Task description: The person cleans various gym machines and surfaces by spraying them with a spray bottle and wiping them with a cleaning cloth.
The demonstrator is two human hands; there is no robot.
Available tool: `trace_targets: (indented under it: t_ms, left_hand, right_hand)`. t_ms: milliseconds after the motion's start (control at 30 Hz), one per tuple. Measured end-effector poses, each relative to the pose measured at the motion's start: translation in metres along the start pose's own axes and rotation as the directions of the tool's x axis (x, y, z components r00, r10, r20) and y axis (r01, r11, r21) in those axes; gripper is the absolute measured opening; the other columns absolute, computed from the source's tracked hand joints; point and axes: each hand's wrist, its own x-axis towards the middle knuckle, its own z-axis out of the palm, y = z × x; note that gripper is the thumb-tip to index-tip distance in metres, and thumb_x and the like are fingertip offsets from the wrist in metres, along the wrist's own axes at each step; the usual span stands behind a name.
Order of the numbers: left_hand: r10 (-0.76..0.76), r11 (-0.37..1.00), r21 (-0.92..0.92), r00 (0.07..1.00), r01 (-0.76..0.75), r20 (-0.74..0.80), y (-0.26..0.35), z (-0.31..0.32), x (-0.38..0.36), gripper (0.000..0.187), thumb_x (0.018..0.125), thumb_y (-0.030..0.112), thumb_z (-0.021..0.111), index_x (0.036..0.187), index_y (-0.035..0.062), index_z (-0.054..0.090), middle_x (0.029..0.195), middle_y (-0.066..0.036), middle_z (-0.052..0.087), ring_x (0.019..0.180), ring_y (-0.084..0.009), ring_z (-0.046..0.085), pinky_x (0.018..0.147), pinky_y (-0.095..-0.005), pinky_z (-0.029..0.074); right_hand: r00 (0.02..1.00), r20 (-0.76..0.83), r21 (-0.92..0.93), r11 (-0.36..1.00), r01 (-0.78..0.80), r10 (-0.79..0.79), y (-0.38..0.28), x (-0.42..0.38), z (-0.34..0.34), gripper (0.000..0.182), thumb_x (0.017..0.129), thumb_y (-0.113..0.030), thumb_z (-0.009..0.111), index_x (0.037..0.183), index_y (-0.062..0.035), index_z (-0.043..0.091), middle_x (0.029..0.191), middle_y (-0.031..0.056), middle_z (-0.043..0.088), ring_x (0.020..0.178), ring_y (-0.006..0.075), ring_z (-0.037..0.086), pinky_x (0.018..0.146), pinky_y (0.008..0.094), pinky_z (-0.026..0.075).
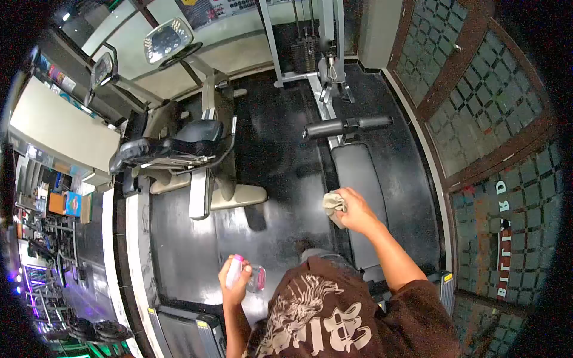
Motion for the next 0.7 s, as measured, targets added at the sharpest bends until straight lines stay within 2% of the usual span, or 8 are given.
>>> trace_targets:
  t_ms: [67,167,200,300,400,500,633,700]
  left_hand:
    - [0.055,0.996,0.07,0.998,-0.055,-0.009,-0.004,-0.023,0.026,0.019,0.087,0.013,0.073,0.093,-0.0002,0.061,0.089,-0.003,0.057,0.076,-0.0102,0.055,0.068,-0.0252,0.046]
    - [0.093,0.993,0.076,0.995,-0.091,-0.022,-0.004,-0.047,0.072,0.019,0.087,0.014,0.073,0.092,0.0002,0.061,0.09,-0.003,0.058,0.076,-0.0099,0.055,0.069,-0.0247,0.046]
    - [0.099,0.992,0.078,0.995,-0.097,-0.022,-0.004,-0.055,0.087,0.019,0.088,0.014,0.073,0.091,0.0004,0.061,0.09,-0.003,0.058,0.076,-0.0098,0.055,0.069,-0.0246,0.046]
    - [-0.011,1.0,0.009,1.0,0.011,0.005,-0.011,-0.079,0.129,0.018,0.087,0.014,0.073,0.091,0.0007,0.061,0.09,-0.003,0.058,0.078,-0.0102,0.055,0.07,-0.0258,0.046]
    - [-0.027,0.999,0.023,0.99,0.024,0.14,-0.013,-0.096,0.179,0.014,0.086,0.009,0.074,0.091,0.0026,0.063,0.087,-0.002,0.056,0.078,-0.0103,0.052,0.07,-0.026,0.044]
    - [0.012,0.998,0.055,0.943,-0.033,0.333,0.007,-0.107,0.235,0.016,0.086,0.011,0.076,0.092,0.0024,0.063,0.088,-0.002,0.056,0.078,-0.0103,0.053,0.07,-0.0257,0.044]
    - [0.08,0.989,0.069,0.874,-0.128,0.48,0.021,-0.125,0.308,0.017,0.087,0.011,0.076,0.093,0.0018,0.064,0.091,-0.003,0.057,0.08,-0.011,0.055,0.072,-0.0262,0.046]
    - [0.042,0.998,0.017,0.858,-0.059,0.513,0.029,-0.128,0.337,0.016,0.085,0.008,0.076,0.093,0.0014,0.063,0.092,-0.003,0.057,0.082,-0.011,0.056,0.074,-0.026,0.047]
  right_hand:
    - [0.999,0.022,-0.011,1.0,0.029,-0.029,-0.005,0.013,0.017,0.045,0.076,0.005,0.066,0.119,-0.0052,0.057,0.137,0.0204,0.045,0.121,0.0414,0.053,0.102,0.0436,0.045]
    - [0.998,0.003,-0.088,0.995,0.056,-0.056,-0.021,0.034,0.035,0.047,0.077,0.005,0.066,0.122,-0.0067,0.056,0.139,0.0216,0.041,0.125,0.0446,0.05,0.105,0.0431,0.044]
    - [1.0,0.014,-0.066,0.998,0.0,0.001,-0.028,0.041,0.039,0.048,0.079,0.004,0.066,0.124,-0.0107,0.056,0.135,0.0216,0.048,0.126,0.0422,0.051,0.104,0.0404,0.044]
    - [0.942,0.108,0.231,0.914,-0.334,0.317,-0.053,0.064,0.047,0.046,0.085,-0.001,0.068,0.127,-0.0103,0.054,0.128,0.0176,0.059,0.121,0.0348,0.057,0.101,0.0376,0.046]
    - [0.947,-0.011,0.476,0.835,-0.278,0.321,-0.041,0.082,0.082,0.046,0.088,-0.007,0.071,0.13,-0.0079,0.054,0.121,0.0122,0.066,0.114,0.0257,0.062,0.099,0.0361,0.048]
    - [0.904,-0.05,0.841,0.506,-0.192,0.425,-0.044,0.091,0.109,0.051,0.087,-0.01,0.074,0.133,-0.0031,0.051,0.125,0.0099,0.064,0.112,0.0215,0.062,0.098,0.036,0.049]
    - [0.742,-0.016,0.995,0.083,-0.054,0.67,-0.07,0.087,0.108,0.058,0.089,-0.012,0.069,0.141,-0.002,0.045,0.132,0.0122,0.06,0.116,0.0265,0.061,0.102,0.0418,0.05]
    - [0.681,-0.097,0.995,0.05,0.089,0.726,-0.058,0.08,0.115,0.055,0.092,-0.012,0.065,0.142,-0.0074,0.045,0.13,0.011,0.06,0.118,0.0275,0.061,0.102,0.0441,0.049]
